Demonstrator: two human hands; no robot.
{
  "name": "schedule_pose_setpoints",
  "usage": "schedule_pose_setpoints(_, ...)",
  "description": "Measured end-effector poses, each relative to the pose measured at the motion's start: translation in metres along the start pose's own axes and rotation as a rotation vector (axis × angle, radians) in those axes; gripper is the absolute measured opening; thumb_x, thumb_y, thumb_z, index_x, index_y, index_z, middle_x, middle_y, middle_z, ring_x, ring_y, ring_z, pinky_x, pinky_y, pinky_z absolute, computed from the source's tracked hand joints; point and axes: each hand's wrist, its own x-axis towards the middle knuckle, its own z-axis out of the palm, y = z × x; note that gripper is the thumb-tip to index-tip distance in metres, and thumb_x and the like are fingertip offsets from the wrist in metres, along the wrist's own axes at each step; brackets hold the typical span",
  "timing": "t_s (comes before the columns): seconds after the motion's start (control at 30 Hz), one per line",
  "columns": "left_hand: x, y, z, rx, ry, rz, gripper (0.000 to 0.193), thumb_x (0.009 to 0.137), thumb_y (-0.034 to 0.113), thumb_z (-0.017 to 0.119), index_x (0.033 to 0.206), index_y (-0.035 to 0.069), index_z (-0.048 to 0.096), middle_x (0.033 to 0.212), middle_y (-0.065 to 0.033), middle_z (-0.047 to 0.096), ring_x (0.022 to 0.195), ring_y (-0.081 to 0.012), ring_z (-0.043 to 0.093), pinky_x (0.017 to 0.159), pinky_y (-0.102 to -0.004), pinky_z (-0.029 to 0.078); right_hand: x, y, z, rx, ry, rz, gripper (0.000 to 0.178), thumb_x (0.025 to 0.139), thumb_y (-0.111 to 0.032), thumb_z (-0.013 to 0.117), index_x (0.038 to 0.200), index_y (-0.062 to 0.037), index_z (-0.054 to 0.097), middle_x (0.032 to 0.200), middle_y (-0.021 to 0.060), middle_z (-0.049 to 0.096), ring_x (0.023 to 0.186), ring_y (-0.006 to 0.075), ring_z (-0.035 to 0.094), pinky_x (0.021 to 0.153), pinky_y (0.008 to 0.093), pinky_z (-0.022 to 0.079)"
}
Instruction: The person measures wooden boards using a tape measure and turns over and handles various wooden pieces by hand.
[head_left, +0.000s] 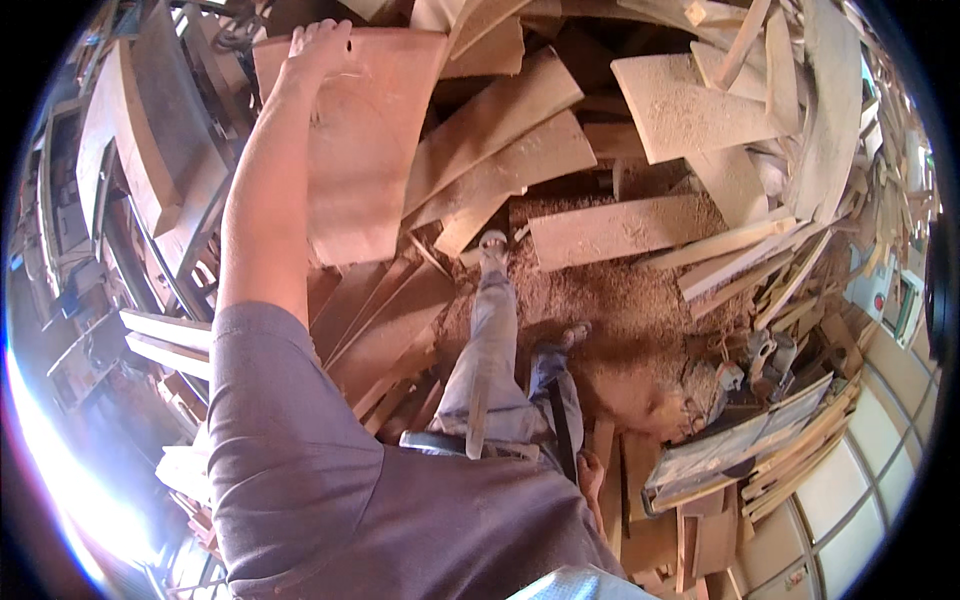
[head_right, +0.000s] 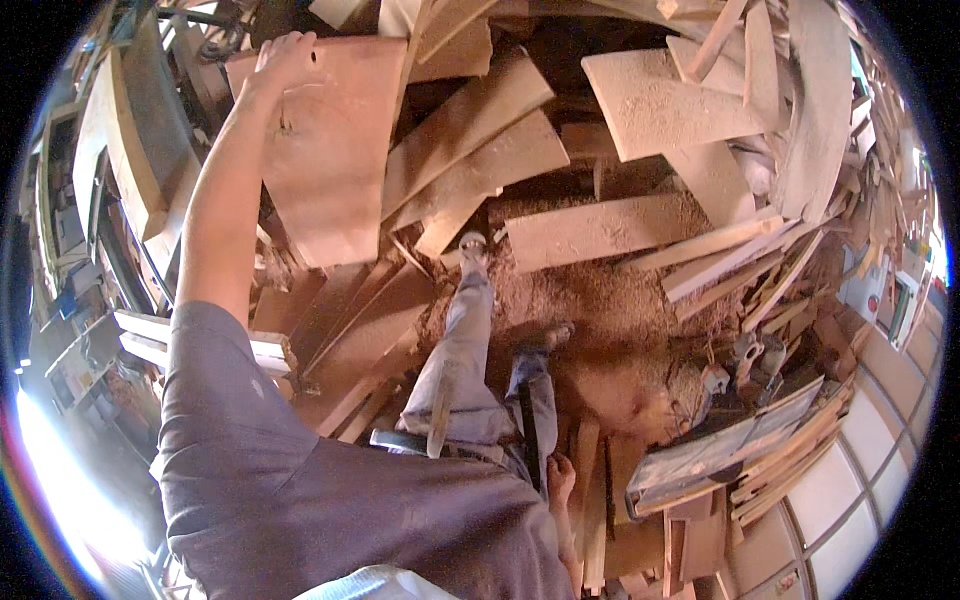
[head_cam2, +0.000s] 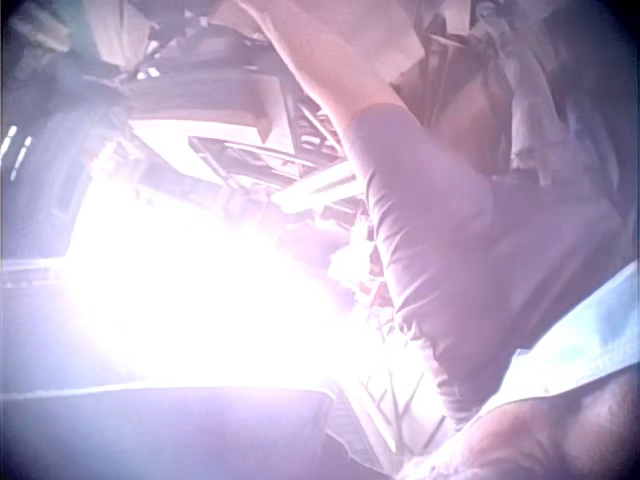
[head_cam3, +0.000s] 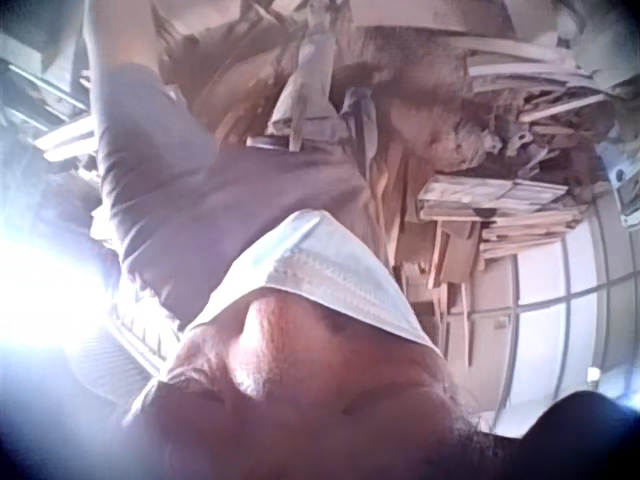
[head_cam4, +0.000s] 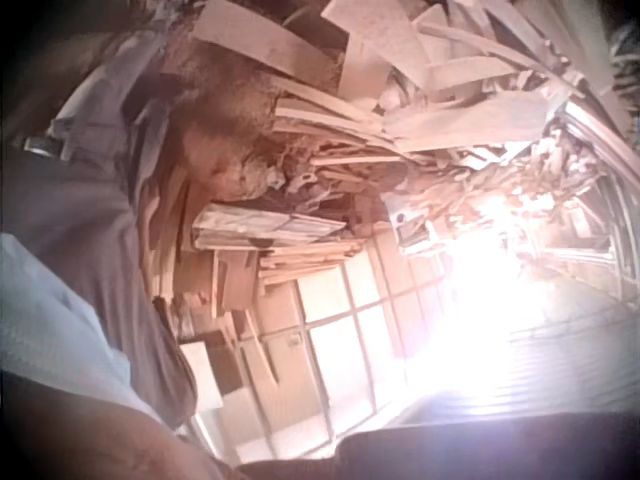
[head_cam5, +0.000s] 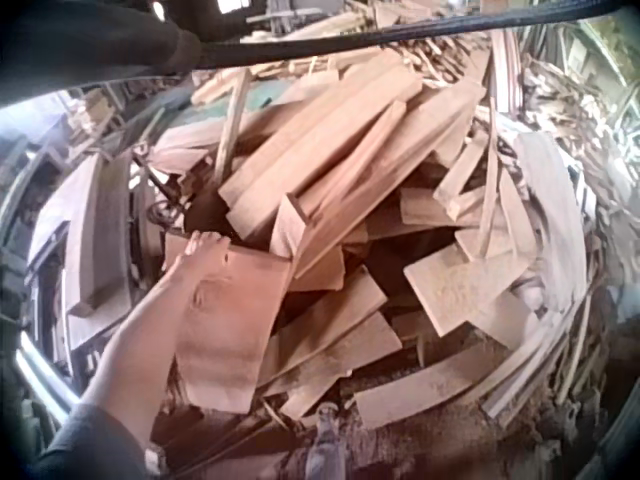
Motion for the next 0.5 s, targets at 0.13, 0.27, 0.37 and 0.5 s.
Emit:
schedule_pose_setpoints(0.13, -0.008, -0.003, 0.003, -0.008, 0.089, 0.03, 0.07, 0.071, 0.053, 0.081, 0.123, 0.011, 0.06, 0.111, -0.0118, 0.067, 0.111, -0.0359, 0.063, 0.098, -0.0503, 0.046, 0.0, -0.002, -0.008, -0.102, 0.014, -0.006, 0.027, 0.092, -0.018, 0.062, 0.11, 0.0011, 0.07, 0.099, 0.0141, 0.073, 0.097, 0.0212, 0.068, 0.087, 0.0322, 0.051)
schedule_pose_setpoints(0.27, -0.063, 0.024, -0.043, -0.113, 0.121, 0.217, 0.06, 0.067, 0.061, 0.081, 0.101, 0.013, 0.07, 0.085, -0.008, 0.069, 0.09, -0.0293, 0.068, 0.086, -0.0474, 0.052, 0.03, -0.022, -0.027, -0.203, 0.024, -0.016, 0.027, 0.09, -0.02, 0.065, 0.108, -0.0016, 0.071, 0.1, 0.0129, 0.073, 0.097, 0.0287, 0.069, 0.086, 0.037, 0.051)
schedule_pose_setpoints(0.37, -0.129, 0.068, -0.084, -0.138, -0.077, 0.406, 0.052, 0.067, 0.063, 0.078, 0.079, 0.013, 0.075, 0.075, -0.0092, 0.07, 0.087, -0.0295, 0.071, 0.075, -0.0428, 0.055, 0.045, -0.124, -0.024, -0.279, 0.121, -0.217, 0.026, 0.09, -0.018, 0.067, 0.109, -0.0008, 0.07, 0.099, 0.0144, 0.071, 0.098, 0.0282, 0.069, 0.083, 0.0386, 0.052)
schedule_pose_setpoints(0.5, -0.23, 0.154, -0.134, 0.11, -0.256, 0.691, 0.033, 0.082, 0.048, 0.075, 0.078, 0.016, 0.071, 0.061, -0.0001, 0.057, 0.057, -0.0137, 0.056, 0.046, -0.0265, 0.048, 0.039, -0.279, -0.007, 0.041, 0.055, -0.556, 0.049, 0.087, -0.016, 0.075, 0.132, -0.0025, 0.058, 0.121, 0.0192, 0.065, 0.107, 0.0293, 0.065, 0.091, 0.0405, 0.053)
